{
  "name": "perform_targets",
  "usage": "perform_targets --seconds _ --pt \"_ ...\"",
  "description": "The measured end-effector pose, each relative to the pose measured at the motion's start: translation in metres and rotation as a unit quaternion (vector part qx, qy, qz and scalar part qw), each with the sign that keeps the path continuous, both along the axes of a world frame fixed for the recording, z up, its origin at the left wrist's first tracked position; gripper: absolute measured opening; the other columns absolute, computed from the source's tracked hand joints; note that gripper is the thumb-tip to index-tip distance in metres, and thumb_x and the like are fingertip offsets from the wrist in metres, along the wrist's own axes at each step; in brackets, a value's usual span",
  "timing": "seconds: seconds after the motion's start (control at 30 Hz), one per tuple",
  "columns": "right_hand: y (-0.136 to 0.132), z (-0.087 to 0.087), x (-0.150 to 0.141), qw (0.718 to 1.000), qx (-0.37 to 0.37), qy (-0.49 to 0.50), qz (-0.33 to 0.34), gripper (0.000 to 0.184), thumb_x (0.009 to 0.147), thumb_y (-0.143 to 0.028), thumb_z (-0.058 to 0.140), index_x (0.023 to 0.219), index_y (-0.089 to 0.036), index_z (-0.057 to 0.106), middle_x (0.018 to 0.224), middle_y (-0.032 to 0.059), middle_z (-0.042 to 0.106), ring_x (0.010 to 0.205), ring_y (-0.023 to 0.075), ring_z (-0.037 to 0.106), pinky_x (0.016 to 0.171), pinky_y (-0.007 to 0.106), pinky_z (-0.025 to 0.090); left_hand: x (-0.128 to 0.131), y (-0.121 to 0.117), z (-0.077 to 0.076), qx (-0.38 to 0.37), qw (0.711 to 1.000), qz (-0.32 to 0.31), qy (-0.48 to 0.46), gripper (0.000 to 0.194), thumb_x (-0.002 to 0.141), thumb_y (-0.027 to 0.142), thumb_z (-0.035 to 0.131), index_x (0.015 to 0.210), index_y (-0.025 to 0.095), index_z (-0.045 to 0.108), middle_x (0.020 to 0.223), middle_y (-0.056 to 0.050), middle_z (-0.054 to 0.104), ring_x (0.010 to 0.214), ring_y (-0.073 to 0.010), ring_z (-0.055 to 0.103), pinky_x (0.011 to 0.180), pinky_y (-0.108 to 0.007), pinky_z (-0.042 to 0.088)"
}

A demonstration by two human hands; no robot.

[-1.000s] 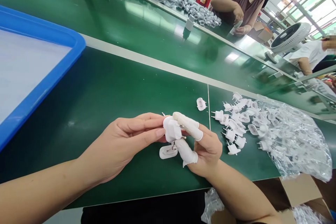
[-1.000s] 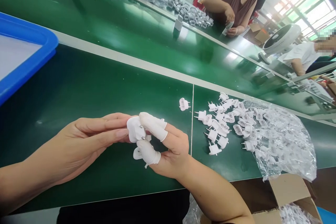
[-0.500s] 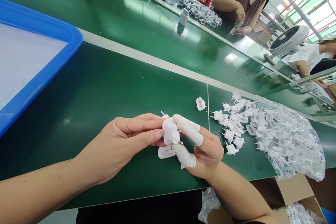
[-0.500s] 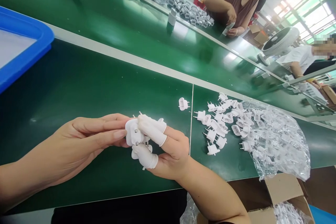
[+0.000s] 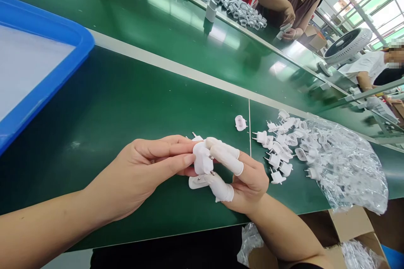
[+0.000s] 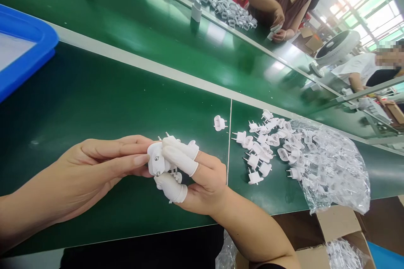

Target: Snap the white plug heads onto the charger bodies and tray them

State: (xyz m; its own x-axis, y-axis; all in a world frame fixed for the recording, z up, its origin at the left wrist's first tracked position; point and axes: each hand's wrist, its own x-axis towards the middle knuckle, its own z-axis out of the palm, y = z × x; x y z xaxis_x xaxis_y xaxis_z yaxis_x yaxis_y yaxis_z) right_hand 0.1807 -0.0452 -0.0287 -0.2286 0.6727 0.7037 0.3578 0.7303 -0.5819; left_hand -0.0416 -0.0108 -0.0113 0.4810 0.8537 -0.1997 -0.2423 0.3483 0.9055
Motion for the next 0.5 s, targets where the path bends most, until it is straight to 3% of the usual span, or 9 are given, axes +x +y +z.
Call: perform_targets --seconds 0.23,0.5 --pt "-0.0004 0.0005 0.0003 1.000 -0.002 0.008 0.010 0.063 0.102 -0.014 0.078 0.163 -0.023 0.065 0.148 0.0117 0.081 0.112 0.0214 0.088 0.100 0.029 0.074 0.0030 0.0004 0.0023 -0.013 1.000 0.010 0.002 0.025 0.085 0.056 0.099 0.099 0.036 0.096 0.108 -0.009 0.088 0.094 -0.0249 0.084 0.074 -0.017 0.071" --pt "0.0007 0.0031 -0.0013 1.000 -0.014 0.006 -0.004 0.059 0.104 -0.015 0.076 0.162 -0.025 0.066 0.130 0.0093 0.087 0.091 0.0187 0.088 0.083 0.027 0.075 0.0051 0.0046 -0.0005 -0.056 0.998 0.008 -0.027 0.033 0.083 0.064 0.098 0.094 0.033 0.097 0.107 -0.011 0.088 0.093 -0.0290 0.083 0.074 -0.028 0.074"
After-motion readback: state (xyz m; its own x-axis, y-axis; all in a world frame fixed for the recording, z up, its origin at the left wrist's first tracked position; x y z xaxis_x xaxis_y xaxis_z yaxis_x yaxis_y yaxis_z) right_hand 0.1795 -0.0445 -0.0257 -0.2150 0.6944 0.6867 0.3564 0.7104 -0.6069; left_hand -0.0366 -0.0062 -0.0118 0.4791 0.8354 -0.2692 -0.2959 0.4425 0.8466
